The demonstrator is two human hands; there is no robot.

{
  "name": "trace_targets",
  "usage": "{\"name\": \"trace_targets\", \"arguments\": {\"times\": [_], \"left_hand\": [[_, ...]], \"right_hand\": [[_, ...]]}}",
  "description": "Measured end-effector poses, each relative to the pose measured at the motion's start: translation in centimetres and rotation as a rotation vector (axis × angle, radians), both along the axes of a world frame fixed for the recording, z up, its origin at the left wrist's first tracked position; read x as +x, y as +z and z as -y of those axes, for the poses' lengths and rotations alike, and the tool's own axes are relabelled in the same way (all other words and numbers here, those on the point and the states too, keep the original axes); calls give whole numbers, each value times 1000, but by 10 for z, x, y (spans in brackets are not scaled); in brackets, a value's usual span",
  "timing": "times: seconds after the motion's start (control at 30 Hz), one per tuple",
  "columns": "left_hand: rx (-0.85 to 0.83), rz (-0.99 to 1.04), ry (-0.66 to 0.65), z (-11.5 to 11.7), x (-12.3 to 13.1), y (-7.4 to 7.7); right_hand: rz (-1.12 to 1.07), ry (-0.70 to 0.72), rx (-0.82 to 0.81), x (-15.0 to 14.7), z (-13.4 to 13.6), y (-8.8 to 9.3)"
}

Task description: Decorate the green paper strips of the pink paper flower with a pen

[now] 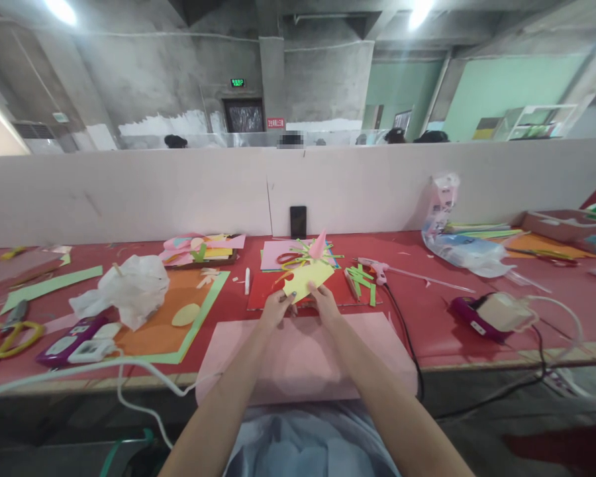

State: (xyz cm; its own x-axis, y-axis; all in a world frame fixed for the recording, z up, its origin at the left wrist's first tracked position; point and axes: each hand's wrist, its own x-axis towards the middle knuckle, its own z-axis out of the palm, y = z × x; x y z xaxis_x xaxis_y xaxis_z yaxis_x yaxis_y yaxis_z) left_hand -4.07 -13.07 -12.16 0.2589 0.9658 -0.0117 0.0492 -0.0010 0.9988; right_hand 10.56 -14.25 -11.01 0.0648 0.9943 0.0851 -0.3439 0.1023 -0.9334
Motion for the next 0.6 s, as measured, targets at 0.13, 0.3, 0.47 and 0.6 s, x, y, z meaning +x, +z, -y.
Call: {"name": "trace_targets", "arguments": {"times": [0.13,0.3,0.47,0.6], "left_hand": [[-12,-2,-11,-1,0,-1],[-16,1,-11,0,0,-2],[-23,-3,-24,0,2,0],[-29,-5,-21,2,2,3]], "right_hand": [[-6,-28,1,0,-1,-2],[-17,-46,-12,3,-7,-5],[-30,-66,-13,6,-10,-6],[-37,-89,-7,11,-12,-6]]}}
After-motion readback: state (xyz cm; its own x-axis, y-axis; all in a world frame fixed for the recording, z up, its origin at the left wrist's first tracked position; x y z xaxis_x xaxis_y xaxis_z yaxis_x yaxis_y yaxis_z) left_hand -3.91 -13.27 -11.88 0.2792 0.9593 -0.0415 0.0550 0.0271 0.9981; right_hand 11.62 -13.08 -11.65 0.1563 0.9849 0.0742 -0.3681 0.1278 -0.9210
